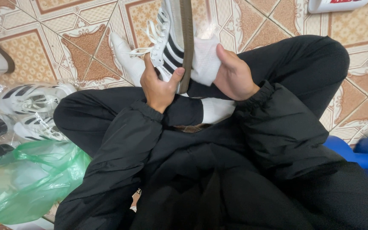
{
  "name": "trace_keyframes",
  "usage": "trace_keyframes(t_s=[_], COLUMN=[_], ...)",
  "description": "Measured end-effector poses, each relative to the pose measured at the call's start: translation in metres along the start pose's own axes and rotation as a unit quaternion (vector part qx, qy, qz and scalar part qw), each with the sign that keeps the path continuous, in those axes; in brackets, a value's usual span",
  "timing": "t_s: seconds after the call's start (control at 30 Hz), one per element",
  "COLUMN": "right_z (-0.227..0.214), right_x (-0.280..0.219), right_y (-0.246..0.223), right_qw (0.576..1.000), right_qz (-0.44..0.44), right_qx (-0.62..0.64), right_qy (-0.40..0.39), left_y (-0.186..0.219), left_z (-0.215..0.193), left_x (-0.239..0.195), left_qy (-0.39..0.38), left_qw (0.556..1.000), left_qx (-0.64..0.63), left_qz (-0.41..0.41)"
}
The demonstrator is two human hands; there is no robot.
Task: The person sits cross-legged on a tiled floor and wipes the soles and uppers of two sneakers with a white cloth. They first clean a white sneaker with black stripes, then a dark gray sneaker, handling each shoe one at a time.
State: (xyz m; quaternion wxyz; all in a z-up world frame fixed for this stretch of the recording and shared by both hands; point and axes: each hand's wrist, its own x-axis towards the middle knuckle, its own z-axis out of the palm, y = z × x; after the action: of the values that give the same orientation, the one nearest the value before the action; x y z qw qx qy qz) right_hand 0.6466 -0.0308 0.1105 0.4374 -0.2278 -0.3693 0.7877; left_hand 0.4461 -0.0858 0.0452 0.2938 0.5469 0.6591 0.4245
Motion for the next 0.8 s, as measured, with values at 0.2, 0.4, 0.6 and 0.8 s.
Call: trace_keyframes(t_s=[0.2, 0.4, 0.6, 0.8], right_z=[-0.034, -0.026, -0.048, -0.033], right_x=[-0.009, -0.004, -0.009, 0.0], right_y=[0.012, 0.001, 0.027, 0.01], right_qw=[0.845, 0.605, 0.903, 0.974], right_qz=[-0.109, -0.185, 0.013, 0.08], right_qx=[-0.523, -0.774, -0.428, 0.21], right_qy=[-0.007, -0.008, 0.041, 0.015], left_y=[0.013, 0.016, 0.009, -0.016], left_z=[-0.003, 0.0, -0.001, 0.015], left_x=[0.002, 0.007, 0.006, 0.004], left_qy=[-0.024, -0.097, -0.108, -0.137], left_qw=[0.999, 0.987, 0.988, 0.922], left_qx=[-0.01, -0.107, -0.087, -0.348], left_qz=[-0.023, -0.077, -0.07, -0.101])
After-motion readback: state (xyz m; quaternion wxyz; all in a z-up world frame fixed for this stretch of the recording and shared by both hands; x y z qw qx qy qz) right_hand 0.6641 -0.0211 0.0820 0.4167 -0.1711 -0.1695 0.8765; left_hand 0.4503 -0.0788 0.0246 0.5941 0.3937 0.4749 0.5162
